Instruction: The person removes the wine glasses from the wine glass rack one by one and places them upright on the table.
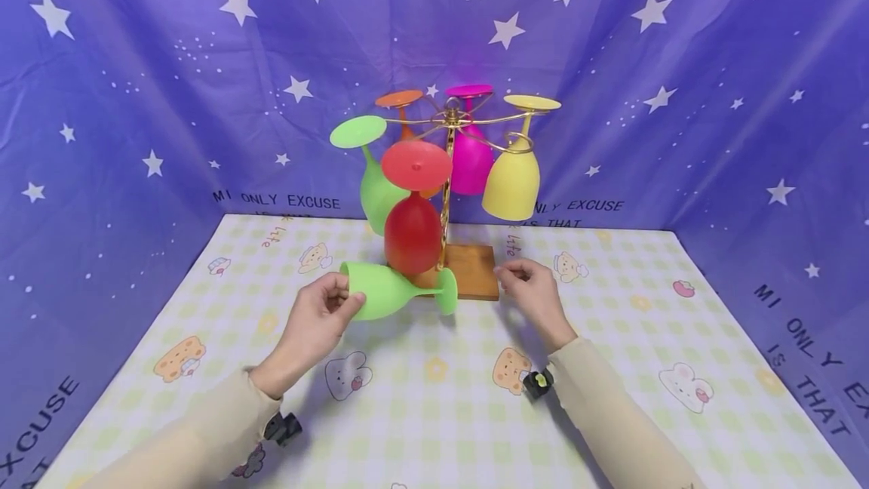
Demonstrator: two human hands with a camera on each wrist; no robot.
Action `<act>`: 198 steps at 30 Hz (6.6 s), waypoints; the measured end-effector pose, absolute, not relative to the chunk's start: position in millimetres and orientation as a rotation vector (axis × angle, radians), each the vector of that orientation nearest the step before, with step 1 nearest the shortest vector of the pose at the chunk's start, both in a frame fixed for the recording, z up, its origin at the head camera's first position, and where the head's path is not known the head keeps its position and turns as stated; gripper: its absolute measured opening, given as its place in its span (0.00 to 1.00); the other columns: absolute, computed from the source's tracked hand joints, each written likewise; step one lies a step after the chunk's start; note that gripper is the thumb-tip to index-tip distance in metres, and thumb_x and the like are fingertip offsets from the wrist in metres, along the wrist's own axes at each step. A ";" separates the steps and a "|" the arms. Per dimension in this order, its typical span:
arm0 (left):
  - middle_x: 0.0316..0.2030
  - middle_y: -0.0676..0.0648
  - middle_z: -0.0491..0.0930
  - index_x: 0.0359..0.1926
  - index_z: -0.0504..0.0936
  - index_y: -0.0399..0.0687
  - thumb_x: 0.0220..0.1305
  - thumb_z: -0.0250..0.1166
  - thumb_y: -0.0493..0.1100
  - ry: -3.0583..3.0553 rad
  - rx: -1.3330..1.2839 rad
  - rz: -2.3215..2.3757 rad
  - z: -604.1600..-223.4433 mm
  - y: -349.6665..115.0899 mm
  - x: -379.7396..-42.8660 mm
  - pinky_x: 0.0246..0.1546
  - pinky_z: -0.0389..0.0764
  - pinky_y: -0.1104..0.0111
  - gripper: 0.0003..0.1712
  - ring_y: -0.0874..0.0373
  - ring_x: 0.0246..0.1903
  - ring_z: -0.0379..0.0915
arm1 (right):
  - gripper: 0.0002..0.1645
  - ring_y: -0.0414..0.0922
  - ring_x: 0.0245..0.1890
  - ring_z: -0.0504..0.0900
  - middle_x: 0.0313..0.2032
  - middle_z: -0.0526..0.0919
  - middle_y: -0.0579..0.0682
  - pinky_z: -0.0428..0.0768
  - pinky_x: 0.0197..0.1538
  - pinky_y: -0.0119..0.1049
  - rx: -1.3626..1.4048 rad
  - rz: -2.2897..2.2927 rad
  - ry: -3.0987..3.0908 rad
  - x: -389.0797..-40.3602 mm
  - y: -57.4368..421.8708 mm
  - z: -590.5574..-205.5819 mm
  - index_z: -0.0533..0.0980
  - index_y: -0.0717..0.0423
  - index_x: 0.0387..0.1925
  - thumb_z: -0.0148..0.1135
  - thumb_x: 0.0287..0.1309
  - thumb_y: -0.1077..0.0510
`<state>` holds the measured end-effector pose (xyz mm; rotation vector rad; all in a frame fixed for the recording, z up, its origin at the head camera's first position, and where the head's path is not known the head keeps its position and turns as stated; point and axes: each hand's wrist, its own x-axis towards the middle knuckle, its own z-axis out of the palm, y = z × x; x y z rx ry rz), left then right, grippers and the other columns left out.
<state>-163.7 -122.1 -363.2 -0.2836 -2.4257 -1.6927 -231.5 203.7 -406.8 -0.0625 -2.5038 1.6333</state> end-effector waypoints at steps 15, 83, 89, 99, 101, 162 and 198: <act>0.24 0.49 0.78 0.32 0.78 0.39 0.57 0.65 0.30 -2.472 -0.467 -1.098 -331.4 -150.6 -166.3 0.30 0.76 0.66 0.03 0.59 0.24 0.72 | 0.33 0.57 0.51 0.74 0.54 0.74 0.65 0.75 0.53 0.48 -0.271 1.403 -2.885 -264.5 196.1 -413.8 0.70 0.69 0.55 0.61 0.58 0.48; 0.34 0.32 0.78 0.37 0.81 0.34 0.55 0.57 0.30 -2.646 -0.247 -0.316 -313.6 -274.8 -295.0 0.33 0.71 0.41 0.10 0.30 0.34 0.73 | 0.30 0.56 0.53 0.73 0.54 0.74 0.65 0.70 0.59 0.48 -0.309 1.198 -3.012 -272.1 184.6 -422.9 0.69 0.70 0.55 0.64 0.54 0.57; 0.31 0.31 0.79 0.36 0.82 0.36 0.55 0.56 0.31 -2.659 -0.224 -0.319 -314.2 -274.6 -297.7 0.30 0.71 0.41 0.10 0.30 0.31 0.73 | 0.31 0.56 0.52 0.73 0.53 0.74 0.65 0.70 0.59 0.48 -0.322 1.196 -3.012 -271.7 184.8 -421.2 0.69 0.71 0.55 0.65 0.54 0.56; 0.29 0.32 0.78 0.34 0.81 0.36 0.54 0.55 0.31 -2.645 -0.238 -0.308 -314.9 -273.6 -296.6 0.29 0.71 0.41 0.09 0.30 0.29 0.73 | 0.30 0.56 0.51 0.73 0.53 0.75 0.65 0.70 0.59 0.48 -0.305 1.210 -3.004 -271.7 184.5 -421.6 0.69 0.70 0.55 0.65 0.54 0.57; 0.32 0.30 0.79 0.37 0.82 0.35 0.54 0.54 0.31 -2.644 -0.225 -0.321 -315.3 -273.1 -296.6 0.31 0.71 0.40 0.12 0.29 0.31 0.73 | 0.30 0.56 0.51 0.73 0.53 0.75 0.65 0.70 0.59 0.48 -0.303 1.207 -3.007 -271.6 184.7 -421.4 0.69 0.70 0.55 0.65 0.54 0.57; 0.36 0.40 0.79 0.46 0.78 0.30 0.54 0.66 0.38 -2.881 -0.103 -1.211 -415.5 -97.0 -270.1 0.45 0.76 0.58 0.19 0.47 0.39 0.75 | 0.32 0.56 0.53 0.72 0.56 0.72 0.65 0.69 0.61 0.49 -0.324 1.215 -3.037 -273.5 188.5 -424.2 0.67 0.70 0.59 0.63 0.57 0.55; 0.35 0.41 0.83 0.44 0.81 0.31 0.53 0.67 0.33 -2.900 0.002 -1.361 -426.5 -84.7 -280.8 0.39 0.80 0.65 0.16 0.51 0.36 0.79 | 0.38 0.62 0.54 0.73 0.55 0.72 0.69 0.72 0.56 0.53 -0.148 1.072 -3.165 -280.5 216.7 -381.5 0.60 0.71 0.63 0.60 0.59 0.53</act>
